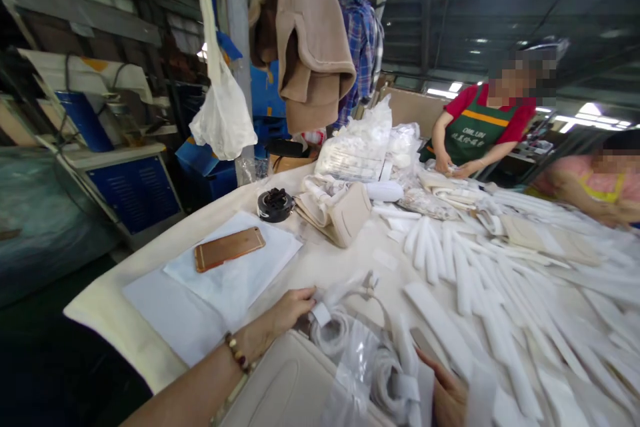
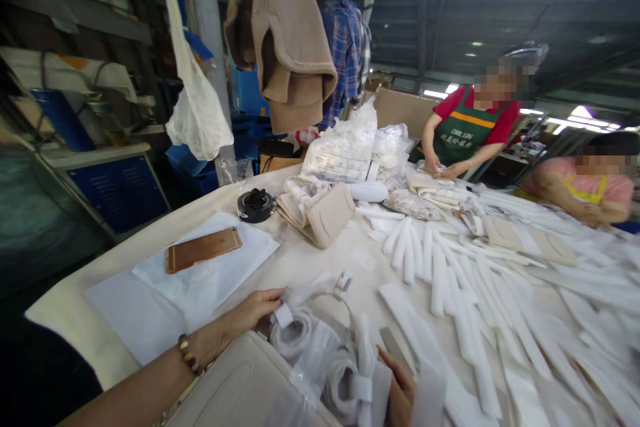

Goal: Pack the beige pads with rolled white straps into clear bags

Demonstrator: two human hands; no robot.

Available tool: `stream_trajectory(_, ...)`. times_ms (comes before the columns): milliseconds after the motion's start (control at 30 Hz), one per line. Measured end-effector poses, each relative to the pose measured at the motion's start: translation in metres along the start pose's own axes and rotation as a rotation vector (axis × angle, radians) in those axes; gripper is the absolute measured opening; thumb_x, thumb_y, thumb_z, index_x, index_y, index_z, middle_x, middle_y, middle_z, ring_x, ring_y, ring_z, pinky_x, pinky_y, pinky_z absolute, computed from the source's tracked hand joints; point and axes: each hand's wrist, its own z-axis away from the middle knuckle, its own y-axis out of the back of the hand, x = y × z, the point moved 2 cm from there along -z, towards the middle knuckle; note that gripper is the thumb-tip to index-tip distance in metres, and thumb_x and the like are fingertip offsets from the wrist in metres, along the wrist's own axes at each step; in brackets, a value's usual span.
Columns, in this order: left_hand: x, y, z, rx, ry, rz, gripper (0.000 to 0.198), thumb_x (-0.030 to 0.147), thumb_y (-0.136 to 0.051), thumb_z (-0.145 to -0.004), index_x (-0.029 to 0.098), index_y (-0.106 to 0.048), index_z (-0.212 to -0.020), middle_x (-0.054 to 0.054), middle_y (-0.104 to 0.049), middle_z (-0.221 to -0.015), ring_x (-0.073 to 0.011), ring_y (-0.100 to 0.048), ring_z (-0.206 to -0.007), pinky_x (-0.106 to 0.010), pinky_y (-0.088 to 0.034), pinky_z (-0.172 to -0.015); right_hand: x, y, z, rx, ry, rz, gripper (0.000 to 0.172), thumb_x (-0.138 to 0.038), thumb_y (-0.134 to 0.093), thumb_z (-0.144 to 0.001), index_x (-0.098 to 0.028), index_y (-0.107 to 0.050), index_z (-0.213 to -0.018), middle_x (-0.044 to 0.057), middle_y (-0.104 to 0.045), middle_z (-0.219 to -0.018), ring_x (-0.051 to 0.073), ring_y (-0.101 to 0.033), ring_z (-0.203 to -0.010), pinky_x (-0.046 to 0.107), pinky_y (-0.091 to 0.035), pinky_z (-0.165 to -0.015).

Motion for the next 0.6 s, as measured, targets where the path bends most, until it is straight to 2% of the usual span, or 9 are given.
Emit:
stream_trajectory(67,0.005,0.000,0.001,0.008,0.032,-0.045,0.056,0.053,-0.066,-0.058,0.010,-0.067,-0.094,-0.006,-0.066,-0.079,-0.0207,-0.061,-0.075,-0.029,-0.046,-0.068,-0.011,-0.007,0.006,-0.038,0.089,0.122,0.050,-0.053,-0.072,-0.059,-0.014,-0.071,-0.089,0.011,-0.075,-0.076,0.032,-0.071,-0.078,0.042,-0.058,-0.068)
stream_trajectory(133,0.015,0.002,0.005,0.026,0.061,-0.120,0.061,0.056,-0.065,-0.059,0.010,-0.066,-0.099,-0.009,-0.068,-0.085,-0.0243,-0.064,-0.079,-0.033,-0.049,-0.072,-0.018,-0.006,0.008,-0.023,0.205,0.251,0.052,-0.055,-0.063,-0.068,-0.012,-0.070,-0.096,0.015,-0.074,-0.088,0.032,-0.070,-0.083,0.046,-0.057,-0.073)
stream_trajectory(233,0.035,0.012,0.020,0.114,0.039,-0.288,0.065,0.057,-0.062,-0.063,0.011,-0.061,-0.111,-0.013,-0.064,-0.113,-0.0295,-0.060,-0.104,-0.038,-0.047,-0.090,-0.014,0.016,0.010,0.075,0.314,0.342,0.054,-0.053,-0.060,-0.071,-0.015,-0.067,-0.109,0.015,-0.067,-0.114,0.031,-0.062,-0.106,0.050,-0.045,-0.097)
stream_trajectory(300,0.046,0.019,0.040,0.188,-0.030,-0.428,0.072,0.057,-0.063,-0.065,0.012,-0.055,-0.121,-0.014,-0.051,-0.134,-0.0313,-0.047,-0.122,-0.041,-0.035,-0.105,-0.006,0.039,0.021,0.123,0.378,0.402,0.053,-0.051,-0.061,-0.069,-0.016,-0.068,-0.108,0.015,-0.066,-0.116,0.032,-0.059,-0.111,0.053,-0.036,-0.104)
stream_trajectory(333,0.049,0.021,0.052,0.224,-0.096,-0.529,0.072,0.056,-0.062,-0.066,0.011,-0.054,-0.122,-0.015,-0.048,-0.136,-0.0318,-0.045,-0.125,-0.042,-0.030,-0.109,-0.001,0.052,0.030,0.131,0.395,0.422,0.049,-0.049,-0.063,-0.068,-0.017,-0.070,-0.104,0.015,-0.067,-0.112,0.032,-0.059,-0.109,0.054,-0.036,-0.104)
stream_trajectory(400,0.052,0.017,0.082,0.250,-0.429,-0.967,0.060,0.052,-0.051,-0.080,0.012,-0.052,-0.126,-0.013,-0.049,-0.136,-0.0272,-0.043,-0.128,-0.038,-0.028,-0.111,0.008,0.075,0.057,0.073,0.463,0.504,0.037,-0.042,-0.062,-0.072,-0.019,-0.071,-0.099,0.013,-0.069,-0.106,0.031,-0.062,-0.103,0.051,-0.043,-0.099)
stream_trajectory(467,0.045,0.002,0.113,0.113,-0.774,-1.309,0.052,0.038,-0.045,-0.089,0.019,-0.041,-0.136,-0.007,-0.043,-0.142,-0.0181,-0.039,-0.131,-0.026,-0.024,-0.112,0.016,0.092,0.090,-0.060,0.649,0.686,0.029,-0.031,-0.055,-0.082,-0.021,-0.069,-0.105,0.011,-0.069,-0.104,0.025,-0.064,-0.100,0.040,-0.052,-0.090)
stream_trajectory(500,0.039,-0.006,0.127,0.028,-0.900,-1.441,0.056,0.039,-0.047,-0.088,0.020,-0.035,-0.140,-0.006,-0.038,-0.146,-0.0178,-0.034,-0.134,-0.025,-0.019,-0.113,0.018,0.097,0.107,-0.124,0.799,0.794,0.030,-0.028,-0.049,-0.087,-0.022,-0.066,-0.111,0.011,-0.069,-0.105,0.022,-0.064,-0.099,0.035,-0.053,-0.086)
stream_trajectory(600,0.023,-0.018,0.149,-0.144,-1.014,-1.682,0.072,0.055,-0.050,-0.083,0.021,-0.030,-0.143,-0.009,-0.030,-0.150,-0.0273,-0.024,-0.139,-0.038,-0.003,-0.117,0.021,0.106,0.149,-0.226,1.221,1.037,0.034,-0.030,-0.038,-0.094,-0.019,-0.060,-0.118,0.011,-0.070,-0.102,0.019,-0.065,-0.093,0.027,-0.054,-0.080)
